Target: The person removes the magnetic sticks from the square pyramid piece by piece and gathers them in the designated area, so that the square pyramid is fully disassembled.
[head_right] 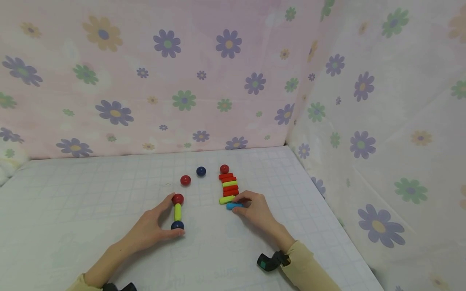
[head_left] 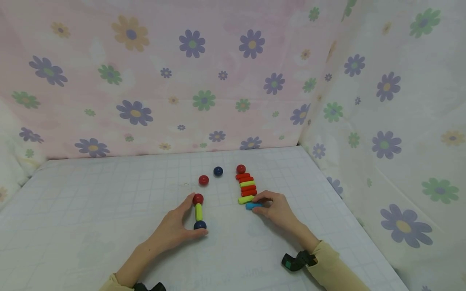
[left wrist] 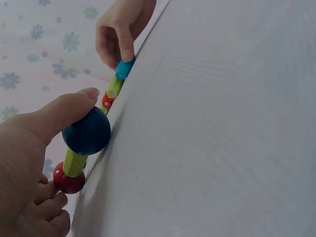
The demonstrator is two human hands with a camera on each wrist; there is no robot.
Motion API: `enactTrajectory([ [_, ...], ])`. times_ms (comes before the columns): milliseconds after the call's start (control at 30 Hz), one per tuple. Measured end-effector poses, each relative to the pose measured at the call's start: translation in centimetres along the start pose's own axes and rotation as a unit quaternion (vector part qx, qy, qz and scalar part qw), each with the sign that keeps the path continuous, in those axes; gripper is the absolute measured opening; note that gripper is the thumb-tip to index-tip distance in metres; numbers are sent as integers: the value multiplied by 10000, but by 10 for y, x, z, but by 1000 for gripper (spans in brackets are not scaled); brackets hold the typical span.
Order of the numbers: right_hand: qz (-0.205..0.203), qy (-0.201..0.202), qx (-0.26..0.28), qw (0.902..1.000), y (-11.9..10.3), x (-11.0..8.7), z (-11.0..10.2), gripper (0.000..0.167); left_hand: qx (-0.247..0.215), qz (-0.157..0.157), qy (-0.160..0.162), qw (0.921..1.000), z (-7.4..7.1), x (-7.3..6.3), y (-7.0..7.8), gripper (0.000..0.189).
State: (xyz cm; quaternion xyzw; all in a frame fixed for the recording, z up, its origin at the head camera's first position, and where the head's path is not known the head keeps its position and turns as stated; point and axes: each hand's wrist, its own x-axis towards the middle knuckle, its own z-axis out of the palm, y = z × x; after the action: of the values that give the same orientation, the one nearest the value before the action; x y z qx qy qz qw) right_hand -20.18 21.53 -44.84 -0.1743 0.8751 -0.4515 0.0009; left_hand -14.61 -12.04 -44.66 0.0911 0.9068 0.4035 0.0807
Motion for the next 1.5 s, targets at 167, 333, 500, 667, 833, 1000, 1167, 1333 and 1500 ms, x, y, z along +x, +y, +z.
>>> enactTrajectory([
  [167,-105,131,-129,9998,-2,2,-3,20,-15,39,13,10000,0,0,-1,113],
  [333,-264,436,-162,9986,-12,7,-3,17,-12,92,-4,10000,0,0,-2,113],
  [500,-342,253,133,9990,-38,23,14,24,-8,59,42,10000,0,-1,-3,113],
  [667,-481,-346,37,9982,-63,44,44,32,-99,45,56,9999,1,-2,-2,111],
  [833,-651,-902,-262,9934,-78,63,74,34,-196,136,40,9997,2,-2,-3,111],
  [1000,-452,-1351,-256,9895,-86,77,96,36,-203,315,52,9993,2,-2,-4,111],
  [1167,-523,-1534,-336,9862,-83,83,109,35,-224,457,34,9987,0,-2,-4,108],
  [1333,-558,-1305,-390,9891,-78,80,110,35,-63,622,-5,9980,-2,0,-5,106],
  [1500,-424,-1106,-522,9916,-72,73,103,31,103,700,36,9975,-6,0,-8,102],
])
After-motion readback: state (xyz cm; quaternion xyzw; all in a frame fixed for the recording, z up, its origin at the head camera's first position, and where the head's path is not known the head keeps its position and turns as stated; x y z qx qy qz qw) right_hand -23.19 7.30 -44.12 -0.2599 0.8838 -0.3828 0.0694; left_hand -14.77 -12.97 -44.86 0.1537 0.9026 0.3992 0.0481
